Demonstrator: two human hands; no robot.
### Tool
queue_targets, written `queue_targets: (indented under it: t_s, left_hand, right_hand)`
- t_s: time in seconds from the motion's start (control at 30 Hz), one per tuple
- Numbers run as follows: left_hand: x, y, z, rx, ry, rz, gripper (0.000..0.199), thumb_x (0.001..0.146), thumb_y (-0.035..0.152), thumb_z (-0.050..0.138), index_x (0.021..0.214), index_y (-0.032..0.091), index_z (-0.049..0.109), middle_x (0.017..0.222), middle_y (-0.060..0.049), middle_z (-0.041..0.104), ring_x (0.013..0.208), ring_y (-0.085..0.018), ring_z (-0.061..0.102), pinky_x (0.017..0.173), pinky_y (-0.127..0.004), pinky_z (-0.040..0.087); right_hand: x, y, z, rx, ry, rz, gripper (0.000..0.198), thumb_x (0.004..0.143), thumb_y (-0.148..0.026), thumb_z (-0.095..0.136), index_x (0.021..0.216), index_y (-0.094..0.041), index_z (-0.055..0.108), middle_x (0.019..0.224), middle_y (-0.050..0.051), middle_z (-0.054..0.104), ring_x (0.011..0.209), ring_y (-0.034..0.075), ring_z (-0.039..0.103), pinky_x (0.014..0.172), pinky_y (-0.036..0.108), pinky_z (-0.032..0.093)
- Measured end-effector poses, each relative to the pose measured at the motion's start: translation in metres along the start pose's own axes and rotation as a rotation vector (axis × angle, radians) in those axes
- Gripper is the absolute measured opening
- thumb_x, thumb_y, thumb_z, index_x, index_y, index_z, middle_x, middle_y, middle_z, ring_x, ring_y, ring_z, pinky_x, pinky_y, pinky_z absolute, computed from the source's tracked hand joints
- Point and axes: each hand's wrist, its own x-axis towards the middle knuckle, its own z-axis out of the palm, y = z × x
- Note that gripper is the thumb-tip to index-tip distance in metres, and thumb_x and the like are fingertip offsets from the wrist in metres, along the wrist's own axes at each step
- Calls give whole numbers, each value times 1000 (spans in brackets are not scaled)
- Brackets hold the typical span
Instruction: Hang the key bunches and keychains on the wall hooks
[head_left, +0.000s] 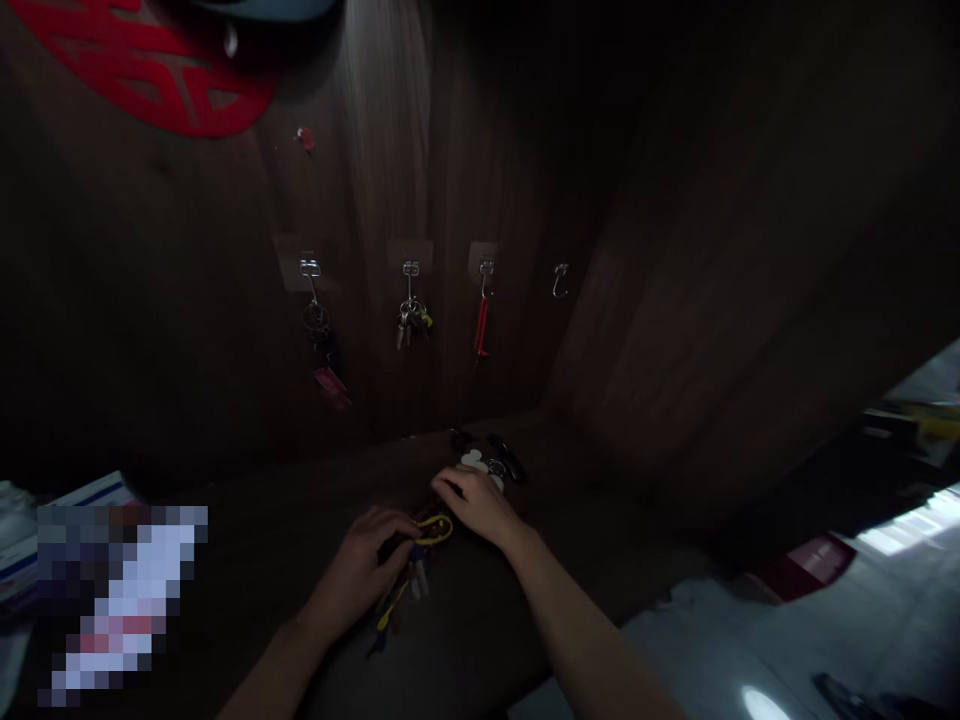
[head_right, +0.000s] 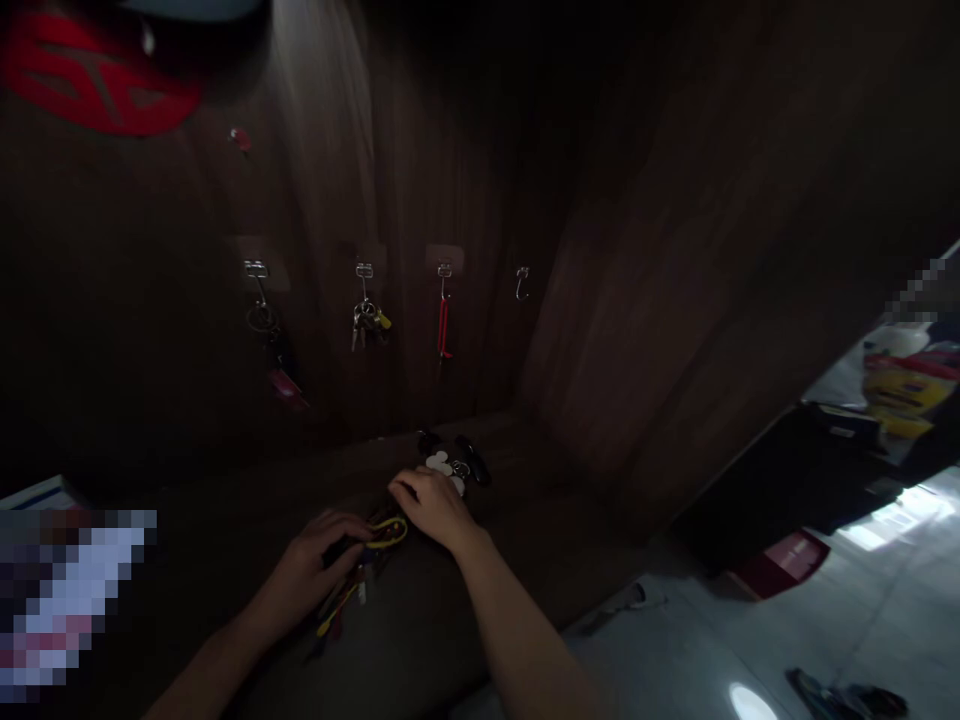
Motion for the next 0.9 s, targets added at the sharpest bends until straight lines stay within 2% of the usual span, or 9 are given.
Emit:
queue_targets:
  t_s: [0.13,0.43,0.5,0.6,0.67,0.77,0.9]
  left_hand:
    - [-3,-6,-8,36,-6,15,24,71,4,44,63,22,58,78,-2,64,81,-18,56,77,-32,42]
    - [-4,-22,-18,146,63,52,28,71,3,40,53,21,51,60,-1,56,70,-18,51,67,-30,39]
    - [-4,-24,-21,153,77,43,27,70,3,41,53,21,51,60,-1,56,70,-18,51,67,-30,39]
    - [-4,-24,-23,156,82,46,27,71,4,41,52,22,49,59,-1,55,69,-18,51,66,-29,40]
    - [-5,-23,-23,159,83,45,27,72,5,41,53,22,49,60,-1,55,70,-18,52,66,-29,40]
    - [-5,-21,-23,165,104,22,24,72,5,39,61,22,52,66,-1,56,72,-18,53,68,-28,41]
    - [-6,-18,-25,207,107,-30,25,75,5,37,73,22,56,75,-2,59,77,-18,55,71,-30,41]
  right_hand:
    - [-1,-2,0,-35,-31,-1,26,89,-31,42,83,-23,66,76,1,68,74,14,61,66,22,38]
    - [-4,-12,8,0,-136,-36,26,89,-33,41,90,-26,67,76,-1,70,70,14,64,63,21,38]
    - [-4,-13,12,13,-161,-54,25,88,-32,43,97,-28,66,80,-2,71,73,15,65,64,22,40]
    - [-2,-14,20,-8,-185,-100,26,86,-30,46,107,-32,61,99,-3,70,86,16,65,71,23,42]
    - [-1,-16,23,-43,-209,-131,26,86,-30,46,108,-34,60,106,-4,68,92,17,64,74,24,41]
    - [0,-20,24,-100,-227,-125,21,86,-34,46,100,-32,63,93,-3,70,84,18,65,67,25,40]
    - [1,-22,23,-149,-179,-46,16,85,-33,49,94,-28,61,75,-2,69,70,17,64,58,24,33]
